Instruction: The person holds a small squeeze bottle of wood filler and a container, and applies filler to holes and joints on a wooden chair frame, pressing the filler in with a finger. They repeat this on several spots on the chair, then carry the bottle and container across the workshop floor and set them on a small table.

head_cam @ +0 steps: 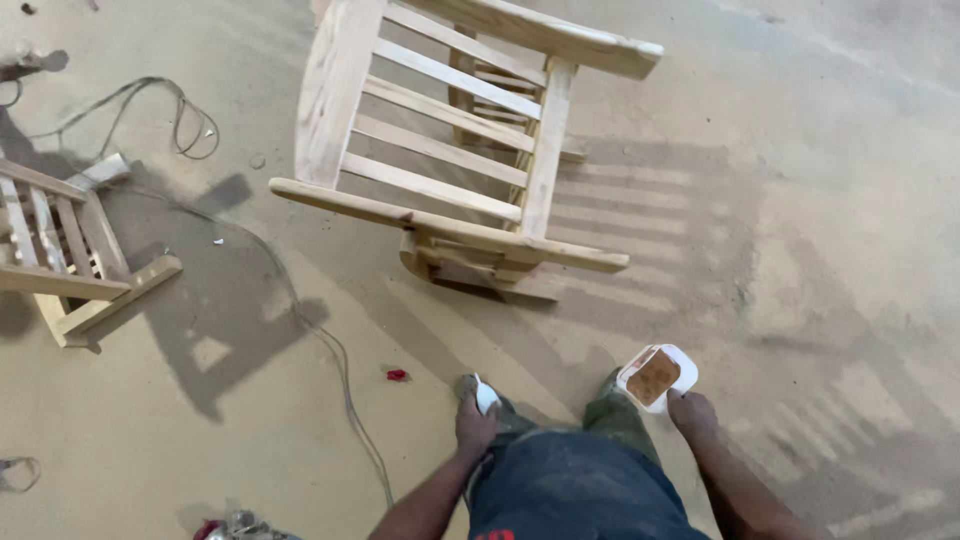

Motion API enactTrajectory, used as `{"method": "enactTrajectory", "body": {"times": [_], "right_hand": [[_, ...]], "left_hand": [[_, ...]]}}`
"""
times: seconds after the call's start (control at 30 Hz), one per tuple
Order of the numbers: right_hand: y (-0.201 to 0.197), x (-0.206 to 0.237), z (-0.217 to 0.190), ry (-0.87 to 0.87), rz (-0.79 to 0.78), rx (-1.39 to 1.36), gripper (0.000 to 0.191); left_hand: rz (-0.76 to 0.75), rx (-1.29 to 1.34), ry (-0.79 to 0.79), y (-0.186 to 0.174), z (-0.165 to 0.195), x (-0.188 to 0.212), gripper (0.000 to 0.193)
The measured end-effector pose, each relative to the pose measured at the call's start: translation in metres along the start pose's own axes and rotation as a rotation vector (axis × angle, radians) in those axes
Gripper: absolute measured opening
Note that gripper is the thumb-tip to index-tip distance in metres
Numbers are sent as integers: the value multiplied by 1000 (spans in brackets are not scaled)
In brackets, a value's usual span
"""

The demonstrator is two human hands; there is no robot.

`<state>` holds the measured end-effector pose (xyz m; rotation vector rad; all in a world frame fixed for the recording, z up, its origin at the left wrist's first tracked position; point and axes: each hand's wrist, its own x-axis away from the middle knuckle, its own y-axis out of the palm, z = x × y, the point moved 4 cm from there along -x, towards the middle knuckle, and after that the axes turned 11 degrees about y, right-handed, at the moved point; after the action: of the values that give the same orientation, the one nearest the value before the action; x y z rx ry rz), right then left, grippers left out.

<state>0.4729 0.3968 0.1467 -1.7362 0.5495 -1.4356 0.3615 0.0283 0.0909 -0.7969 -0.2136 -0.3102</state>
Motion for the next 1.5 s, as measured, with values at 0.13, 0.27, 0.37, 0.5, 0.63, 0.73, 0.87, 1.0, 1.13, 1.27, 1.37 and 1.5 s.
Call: {"method": "enactTrajectory", "body": {"times": [0.13, 0.27, 0.37, 0.5, 0.63, 0.73, 0.87, 1.0, 1.13, 1.27, 1.37, 1.5], "right_hand": [[-49, -23, 53, 47, -8, -75, 62], [-110, -51, 85, -30, 19, -95, 60], [-137, -67, 87, -127, 41, -65, 59], [-175, -90, 68, -161, -1, -26, 56], [-209, -124, 39, -244, -83, -57, 57], [-238, -164, 6, -233, -127, -67, 56], [-289, -224, -47, -324, -9, -17, 48], [-337, -284, -85, -354, 39, 50, 54], [-381, -343, -121, -350, 41, 5, 53], [-413, -407, -156, -333, -36, 0, 57], [-435, -458, -184, -326, -72, 12, 55], [-471, -537, -237, -409, -53, 125, 57]], "left_hand": [[45, 161, -10, 33, 77, -23, 44], [57, 190, 292, 95, 199, -36, 37], [-53, 303, 321, 151, 277, -45, 46], [-235, 326, 516, 196, 369, -55, 46], [-257, 139, 786, 221, 432, -83, 47], [-206, 80, 911, 239, 460, -112, 43], [-129, -15, 973, 265, 502, -177, 51], [-143, -53, 932, 284, 556, -254, 55], [-249, -146, 862, 303, 602, -322, 57], [-314, -230, 828, 319, 642, -384, 57], [-329, -335, 774, 337, 667, -435, 59], [-298, -434, 734, 366, 701, -516, 57]]}}
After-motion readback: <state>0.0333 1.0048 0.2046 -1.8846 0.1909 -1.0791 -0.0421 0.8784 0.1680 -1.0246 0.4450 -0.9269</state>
